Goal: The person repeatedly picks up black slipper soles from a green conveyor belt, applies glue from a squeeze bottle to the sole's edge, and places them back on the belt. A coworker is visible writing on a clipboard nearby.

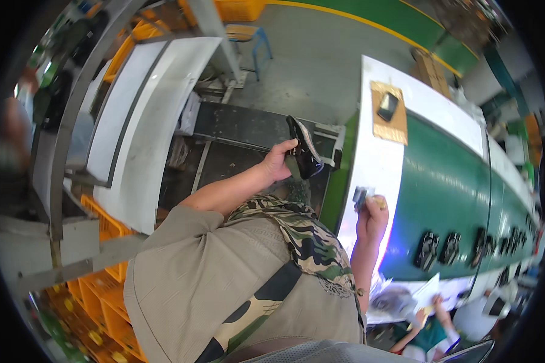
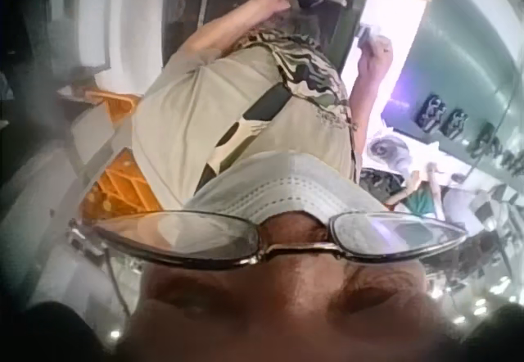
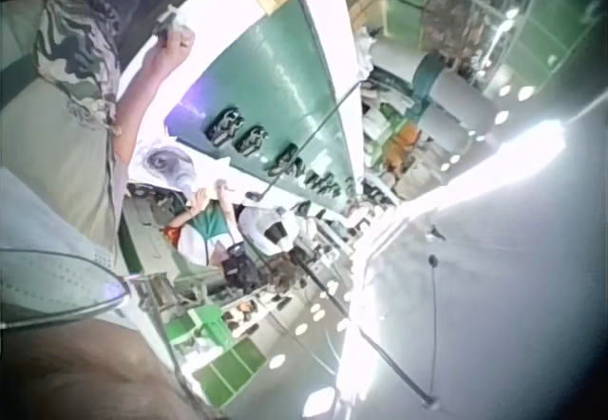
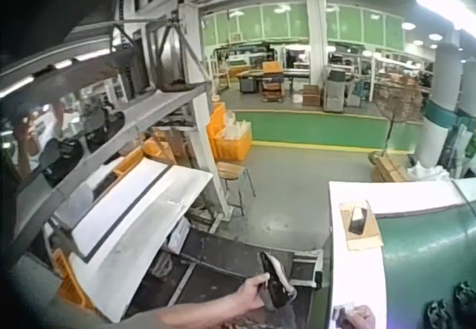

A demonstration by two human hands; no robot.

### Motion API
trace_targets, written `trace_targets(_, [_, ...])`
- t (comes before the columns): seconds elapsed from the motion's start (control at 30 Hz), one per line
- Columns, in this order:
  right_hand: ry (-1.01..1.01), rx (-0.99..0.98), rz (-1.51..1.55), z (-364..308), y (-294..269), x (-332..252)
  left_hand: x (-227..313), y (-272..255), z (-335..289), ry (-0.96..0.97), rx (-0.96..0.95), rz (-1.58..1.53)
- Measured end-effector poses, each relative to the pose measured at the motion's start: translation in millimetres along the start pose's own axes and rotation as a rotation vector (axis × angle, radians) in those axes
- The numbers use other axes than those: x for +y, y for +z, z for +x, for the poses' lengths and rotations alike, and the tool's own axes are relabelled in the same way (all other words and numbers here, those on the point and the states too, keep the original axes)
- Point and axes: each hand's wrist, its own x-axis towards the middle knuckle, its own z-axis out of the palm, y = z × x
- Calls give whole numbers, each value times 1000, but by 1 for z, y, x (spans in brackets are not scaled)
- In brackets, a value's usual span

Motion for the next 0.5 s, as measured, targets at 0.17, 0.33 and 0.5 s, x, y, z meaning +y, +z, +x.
trace_targets(0.17, [136,-51,-41,26,8,32,102,-44,-36,363,188,51])
trace_targets(0.33, [240,-95,-60,50,21,61,231,-79,-89,696,596,149])
trace_targets(0.5, [248,-150,-138,60,49,76,312,-116,-158,998,746,89])
